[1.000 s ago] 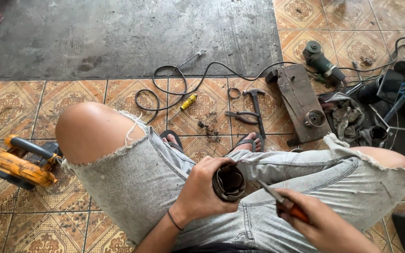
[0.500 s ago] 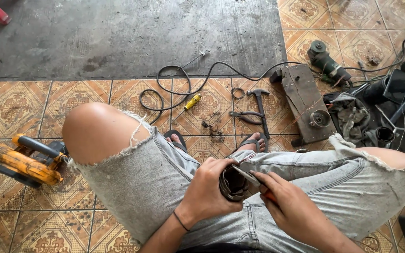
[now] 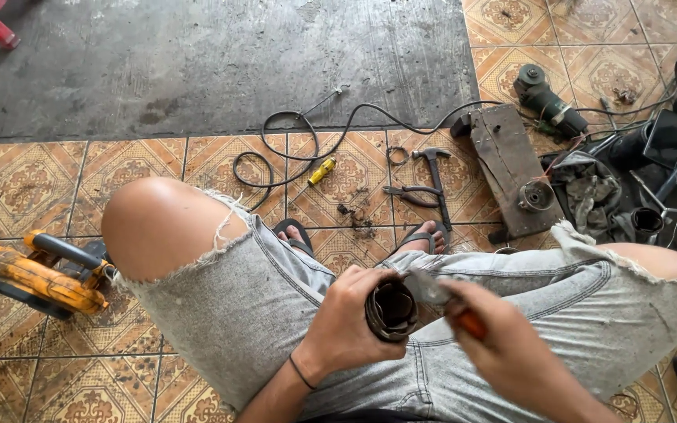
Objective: Extracting copper wire from a motor stator using pliers while sitting on the floor.
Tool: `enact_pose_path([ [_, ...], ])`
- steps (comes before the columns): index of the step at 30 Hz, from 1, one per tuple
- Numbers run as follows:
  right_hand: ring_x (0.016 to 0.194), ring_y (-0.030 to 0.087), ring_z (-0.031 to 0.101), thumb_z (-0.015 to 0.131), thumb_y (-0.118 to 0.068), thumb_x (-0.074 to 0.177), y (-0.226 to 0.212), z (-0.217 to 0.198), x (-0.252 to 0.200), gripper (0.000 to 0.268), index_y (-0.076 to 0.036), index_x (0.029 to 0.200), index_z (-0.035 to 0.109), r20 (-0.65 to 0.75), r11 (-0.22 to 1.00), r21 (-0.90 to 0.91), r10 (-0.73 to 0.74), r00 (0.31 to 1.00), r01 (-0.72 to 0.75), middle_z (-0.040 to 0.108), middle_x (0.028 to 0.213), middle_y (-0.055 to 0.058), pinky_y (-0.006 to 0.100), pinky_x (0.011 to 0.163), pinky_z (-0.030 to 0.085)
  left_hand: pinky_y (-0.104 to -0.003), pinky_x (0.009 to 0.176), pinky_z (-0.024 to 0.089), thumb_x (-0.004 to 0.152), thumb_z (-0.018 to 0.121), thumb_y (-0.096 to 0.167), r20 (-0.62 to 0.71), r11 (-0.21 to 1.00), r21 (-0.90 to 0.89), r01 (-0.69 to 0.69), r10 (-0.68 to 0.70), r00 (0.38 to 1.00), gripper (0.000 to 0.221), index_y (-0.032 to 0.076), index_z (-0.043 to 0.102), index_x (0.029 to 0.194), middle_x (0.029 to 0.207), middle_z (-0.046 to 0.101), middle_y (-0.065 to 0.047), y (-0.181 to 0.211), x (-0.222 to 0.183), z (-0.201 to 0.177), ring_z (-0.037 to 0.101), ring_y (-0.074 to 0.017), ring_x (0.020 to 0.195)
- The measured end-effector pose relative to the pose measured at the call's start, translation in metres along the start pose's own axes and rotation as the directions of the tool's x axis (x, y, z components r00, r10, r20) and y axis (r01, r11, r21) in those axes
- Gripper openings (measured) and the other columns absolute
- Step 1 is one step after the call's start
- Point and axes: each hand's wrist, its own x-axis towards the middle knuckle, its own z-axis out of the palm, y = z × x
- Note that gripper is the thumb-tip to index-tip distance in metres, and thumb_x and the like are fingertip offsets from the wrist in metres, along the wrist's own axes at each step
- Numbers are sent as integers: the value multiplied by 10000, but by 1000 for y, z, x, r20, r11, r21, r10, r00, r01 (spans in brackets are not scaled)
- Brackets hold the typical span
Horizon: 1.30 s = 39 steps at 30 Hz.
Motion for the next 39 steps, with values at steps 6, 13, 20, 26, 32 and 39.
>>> enact_pose_path([
  [6, 805, 131, 748, 722, -99, 838, -16, -42, -13, 432, -91, 1270, 703, -233, 978, 84, 207, 950, -192, 828, 925, 36, 254, 814, 586, -335, 941, 553, 553, 846, 289, -92, 979, -157, -131, 118, 989, 720, 0, 653, 1184, 1130, 737, -126, 15, 3, -10, 694, -242, 1016],
  [13, 967, 110, 766, 655, -105, 860, 24, -22, -30, 655, -259, 1486, 539, 180, 996, -28, 85, 980, -81, 810, 1123, -47, 258, 888, 557, -341, 943, 573, 595, 884, 315, -95, 992, -112, -61, 50, 994, 748, -25, 630, 1210, 1164, 733, -159, 2, 3, -1, 696, -252, 1042],
  [20, 918, 313, 680, 560, -92, 880, -8, 10, -3, 725, -213, 1574, 386, 188, 968, -249, 57, 981, -9, 610, 1134, 74, 422, 808, 530, -354, 899, 548, 532, 841, 303, -82, 999, 5, -38, 38, 996, 786, -35, 625, 1208, 1127, 731, -138, 6, 3, 2, 650, -253, 986],
  [26, 895, 336, 662, 582, -105, 877, -8, 21, 8, 662, -139, 1518, 422, 159, 940, -328, -43, 986, 93, 608, 1084, 95, 472, 787, 528, -348, 868, 544, 540, 828, 317, -59, 1000, -11, 10, -10, 998, 781, -13, 618, 1217, 1111, 725, -125, 5, 1, 0, 631, -245, 988],
  [32, 980, 243, 738, 626, 12, 762, -15, -9, 9, 610, -106, 1360, 602, 73, 990, -139, -4, 997, 14, 743, 1133, 62, 350, 875, 569, -365, 855, 529, 532, 816, 307, -70, 999, -22, -29, 28, 997, 718, 19, 629, 1162, 1079, 719, -109, 5, 2, -3, 619, -261, 957],
  [39, 719, 201, 664, 651, -50, 882, -20, -45, -1, 519, -61, 1397, 588, -242, 975, -40, 203, 949, -219, 765, 924, 104, 312, 700, 564, -359, 884, 534, 562, 823, 289, -88, 995, -66, -72, 66, 994, 680, 35, 650, 1168, 1099, 743, -103, 9, 5, -5, 660, -244, 955],
])
